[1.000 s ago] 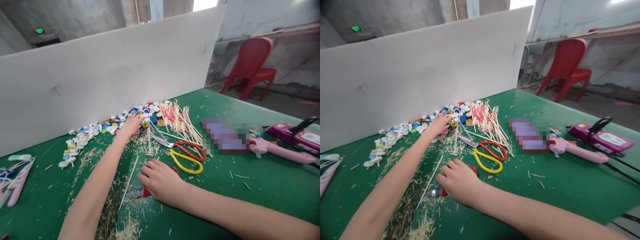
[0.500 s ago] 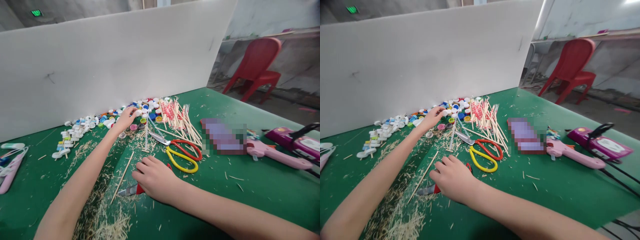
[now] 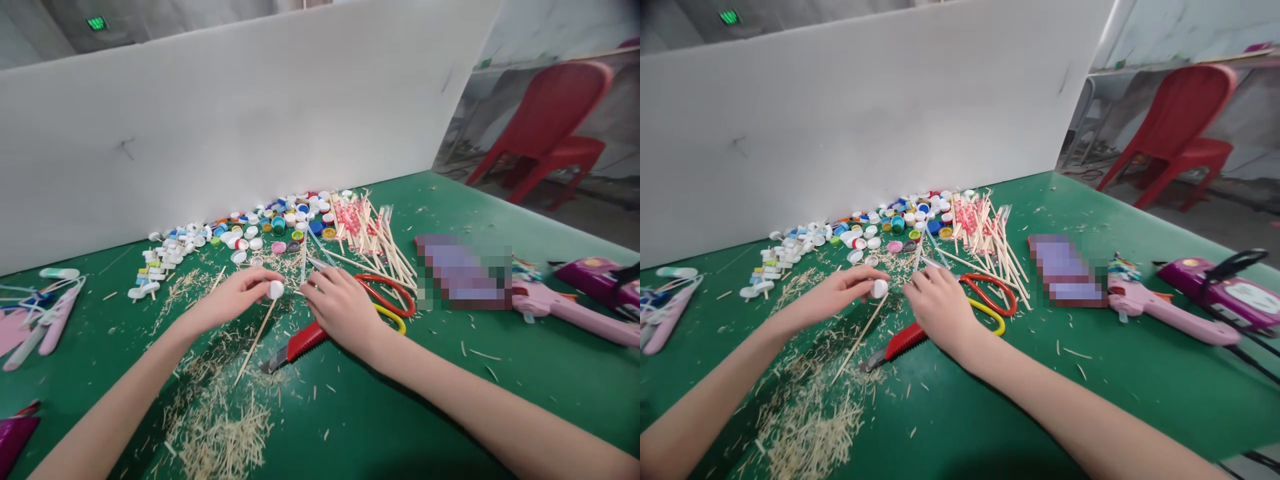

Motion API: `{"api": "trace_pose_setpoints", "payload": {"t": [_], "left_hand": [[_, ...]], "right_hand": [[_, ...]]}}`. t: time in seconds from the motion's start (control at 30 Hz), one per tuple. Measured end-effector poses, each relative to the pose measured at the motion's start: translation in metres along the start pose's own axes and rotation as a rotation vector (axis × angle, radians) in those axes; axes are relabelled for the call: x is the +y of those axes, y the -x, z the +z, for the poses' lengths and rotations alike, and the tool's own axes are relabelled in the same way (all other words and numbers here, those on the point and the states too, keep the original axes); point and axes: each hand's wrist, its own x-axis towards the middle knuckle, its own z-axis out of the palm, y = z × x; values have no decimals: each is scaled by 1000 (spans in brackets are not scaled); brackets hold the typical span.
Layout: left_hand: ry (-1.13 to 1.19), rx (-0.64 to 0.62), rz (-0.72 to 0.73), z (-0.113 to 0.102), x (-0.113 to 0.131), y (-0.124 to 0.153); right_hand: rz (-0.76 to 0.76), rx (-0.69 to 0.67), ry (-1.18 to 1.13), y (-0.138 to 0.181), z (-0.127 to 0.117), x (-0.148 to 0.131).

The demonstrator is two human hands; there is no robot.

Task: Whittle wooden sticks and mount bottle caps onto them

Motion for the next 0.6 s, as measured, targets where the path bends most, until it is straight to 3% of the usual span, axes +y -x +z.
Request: {"api": "trace_pose_setpoints", "payload": {"t": [0.13,0.33,0.47,0.6], "left_hand": [[-57,-2,36,8,-5,13],[-143,-107,120,20,-6,17],[-199,-132,156,33,-8,17],[-218,-105,175,44,-15,15]], "right_hand": [[113,-39,62,-4,-2,25],[305,-69,34,-7,-1,64],[247,-100,-35,-7,3,70],[64,-193,-73,-8,1,57]]}}
